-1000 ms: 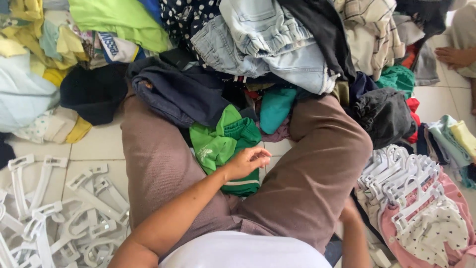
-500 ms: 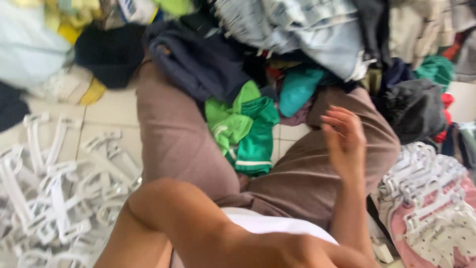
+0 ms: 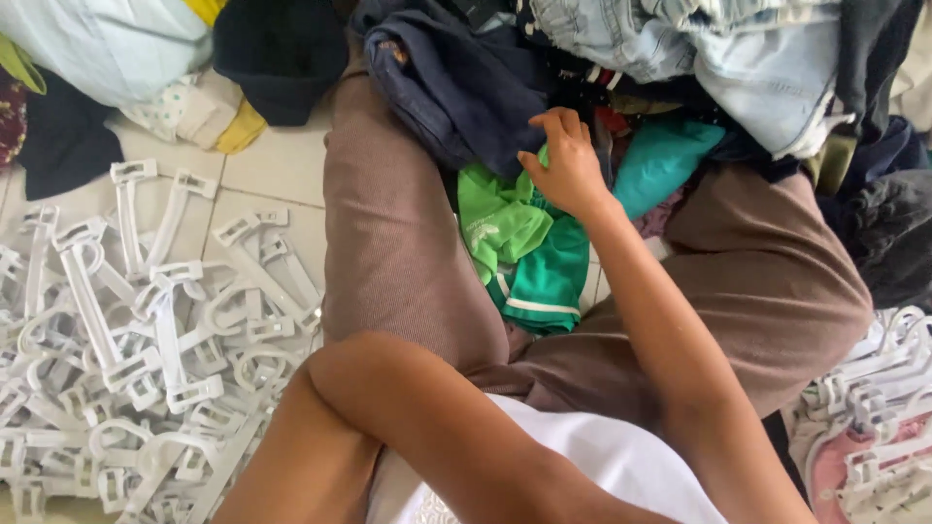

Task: The person is sitting on the floor, picking up children's clothing items from a pile and attaching them to plastic hangers.

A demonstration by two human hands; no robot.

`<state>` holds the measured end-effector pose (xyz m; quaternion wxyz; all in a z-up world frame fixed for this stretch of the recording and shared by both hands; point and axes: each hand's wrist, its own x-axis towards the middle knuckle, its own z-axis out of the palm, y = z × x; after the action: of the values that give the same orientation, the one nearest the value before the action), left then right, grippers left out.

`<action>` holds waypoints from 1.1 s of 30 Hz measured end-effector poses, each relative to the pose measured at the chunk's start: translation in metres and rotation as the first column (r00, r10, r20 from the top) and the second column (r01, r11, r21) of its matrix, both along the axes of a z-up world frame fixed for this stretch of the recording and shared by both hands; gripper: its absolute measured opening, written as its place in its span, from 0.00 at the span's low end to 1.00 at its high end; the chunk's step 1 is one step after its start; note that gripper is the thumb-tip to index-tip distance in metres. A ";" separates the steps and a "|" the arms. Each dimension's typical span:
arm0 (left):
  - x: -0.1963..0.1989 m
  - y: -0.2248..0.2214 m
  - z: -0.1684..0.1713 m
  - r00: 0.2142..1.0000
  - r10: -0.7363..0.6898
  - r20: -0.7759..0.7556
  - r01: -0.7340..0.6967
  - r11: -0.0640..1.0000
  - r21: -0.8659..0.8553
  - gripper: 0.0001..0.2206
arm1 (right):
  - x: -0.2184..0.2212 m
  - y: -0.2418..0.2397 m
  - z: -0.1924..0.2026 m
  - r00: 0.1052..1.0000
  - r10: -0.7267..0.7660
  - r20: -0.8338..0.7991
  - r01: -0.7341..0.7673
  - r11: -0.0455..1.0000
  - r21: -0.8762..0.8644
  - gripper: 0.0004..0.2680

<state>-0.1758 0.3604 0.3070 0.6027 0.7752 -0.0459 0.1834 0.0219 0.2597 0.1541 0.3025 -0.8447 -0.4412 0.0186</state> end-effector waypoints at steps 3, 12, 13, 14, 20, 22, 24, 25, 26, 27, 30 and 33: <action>0.015 -0.005 -0.025 0.999 0.028 -0.019 -0.027 0.999 0.033 0.09 | -0.001 -0.017 -0.078 0.988 -0.099 0.116 0.125 0.959 -0.255 0.20; 0.104 -0.054 -0.080 0.996 0.081 0.041 -0.087 0.984 0.156 0.11 | 0.037 -0.115 -0.058 0.990 -0.134 -0.052 0.087 0.848 -0.522 0.12; 0.105 -0.045 -0.114 0.996 0.075 0.041 -0.080 0.985 0.152 0.11 | 0.048 -0.131 -0.043 0.989 -0.141 -0.051 0.093 0.846 -0.525 0.12; 0.106 -0.035 -0.149 0.986 0.053 -0.157 -0.003 0.953 0.304 0.15 | 0.058 -0.146 -0.029 0.984 -0.139 -0.110 0.083 0.909 -0.408 0.10; 0.110 -0.038 -0.224 0.790 0.051 -0.611 0.391 0.726 0.566 0.28 | 0.090 -0.189 0.012 0.924 -0.342 -0.171 0.348 0.937 0.006 0.06; 0.114 -0.043 -0.218 0.849 0.076 -0.523 0.331 0.695 0.638 0.21 | 0.082 -0.189 0.031 0.928 -0.340 -0.155 0.365 0.913 0.182 0.06; 0.120 -0.045 -0.217 0.791 0.102 -0.603 0.276 0.820 0.501 0.18 | 0.081 -0.192 0.037 0.928 -0.359 -0.103 0.373 0.906 0.201 0.10; 0.122 -0.040 -0.211 0.793 0.101 -0.600 0.274 0.821 0.500 0.18 | 0.079 -0.194 0.042 0.928 -0.360 -0.099 0.373 0.906 0.200 0.10; 0.124 -0.035 -0.206 0.794 -0.024 -0.608 0.128 0.984 0.127 0.18 | 0.076 -0.196 0.047 0.942 -0.313 -0.120 0.330 0.929 0.165 0.13; 0.124 -0.029 -0.202 0.811 -0.141 -0.567 -0.025 0.961 -0.276 0.19 | 0.073 -0.196 0.050 0.953 -0.265 -0.146 0.285 0.950 0.132 0.17; 0.115 -0.038 -0.157 0.924 0.052 -0.379 -0.270 0.790 -0.550 0.18 | 0.050 -0.194 0.065 0.946 -0.039 -0.323 0.076 0.991 0.105 0.24; 0.116 -0.037 -0.153 0.931 0.014 -0.365 -0.238 0.780 -0.579 0.19 | 0.029 -0.176 0.075 0.930 0.116 -0.348 -0.106 0.993 0.048 0.29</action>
<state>-0.0596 0.3230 0.1536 0.8061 0.5582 0.1740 0.0918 0.0505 0.0840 0.2288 0.3867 -0.7971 -0.4276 0.1795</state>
